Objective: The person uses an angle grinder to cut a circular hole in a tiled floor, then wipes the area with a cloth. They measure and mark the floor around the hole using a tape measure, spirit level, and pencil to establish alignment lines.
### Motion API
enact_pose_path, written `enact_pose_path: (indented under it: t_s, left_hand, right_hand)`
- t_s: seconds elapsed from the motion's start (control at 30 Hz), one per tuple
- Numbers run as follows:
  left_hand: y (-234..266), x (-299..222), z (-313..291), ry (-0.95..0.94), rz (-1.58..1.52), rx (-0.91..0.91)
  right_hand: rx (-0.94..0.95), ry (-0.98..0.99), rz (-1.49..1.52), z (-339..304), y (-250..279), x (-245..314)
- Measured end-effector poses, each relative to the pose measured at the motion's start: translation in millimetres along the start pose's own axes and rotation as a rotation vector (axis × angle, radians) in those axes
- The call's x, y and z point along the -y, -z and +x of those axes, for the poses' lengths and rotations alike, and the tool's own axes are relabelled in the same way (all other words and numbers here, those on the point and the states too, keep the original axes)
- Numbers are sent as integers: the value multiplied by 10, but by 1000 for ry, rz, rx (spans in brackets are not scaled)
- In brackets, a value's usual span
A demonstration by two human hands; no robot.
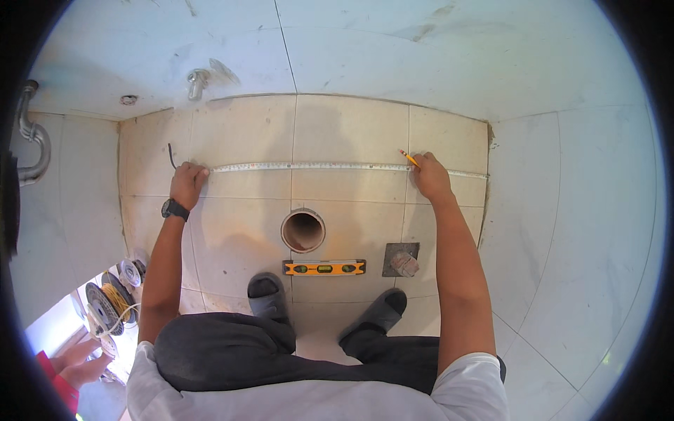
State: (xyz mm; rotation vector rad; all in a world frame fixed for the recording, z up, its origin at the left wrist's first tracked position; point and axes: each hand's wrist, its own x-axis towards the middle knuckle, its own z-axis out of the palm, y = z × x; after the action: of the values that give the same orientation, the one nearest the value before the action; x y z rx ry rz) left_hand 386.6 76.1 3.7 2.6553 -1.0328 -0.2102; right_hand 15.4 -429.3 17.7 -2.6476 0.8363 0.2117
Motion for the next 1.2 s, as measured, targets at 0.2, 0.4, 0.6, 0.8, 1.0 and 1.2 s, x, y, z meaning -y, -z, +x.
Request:
enact_pose_path:
  t_s: [0.2,0.4,0.6,0.8,1.0,1.2]
  left_hand:
    - [-13,1,289,17,91,18]
    - [0,-25,447,14,86,25]
    - [-55,-26,442,23,26,-47]
    - [-110,3,434,39,52,-68]
    - [-90,-61,413,27,51,-75]
    - [-115,-75,385,55,18,-92]
  right_hand:
    - [2,1,-36,130,-4,-31]
    - [-24,19,-28,163,-25,-60]
    - [-49,-5,8,150,-79,-66]
    - [-149,-23,0,128,-71,-52]
    - [-321,-62,670,282,-60,655]
    - [108,-128,1114,369,-225,1669]
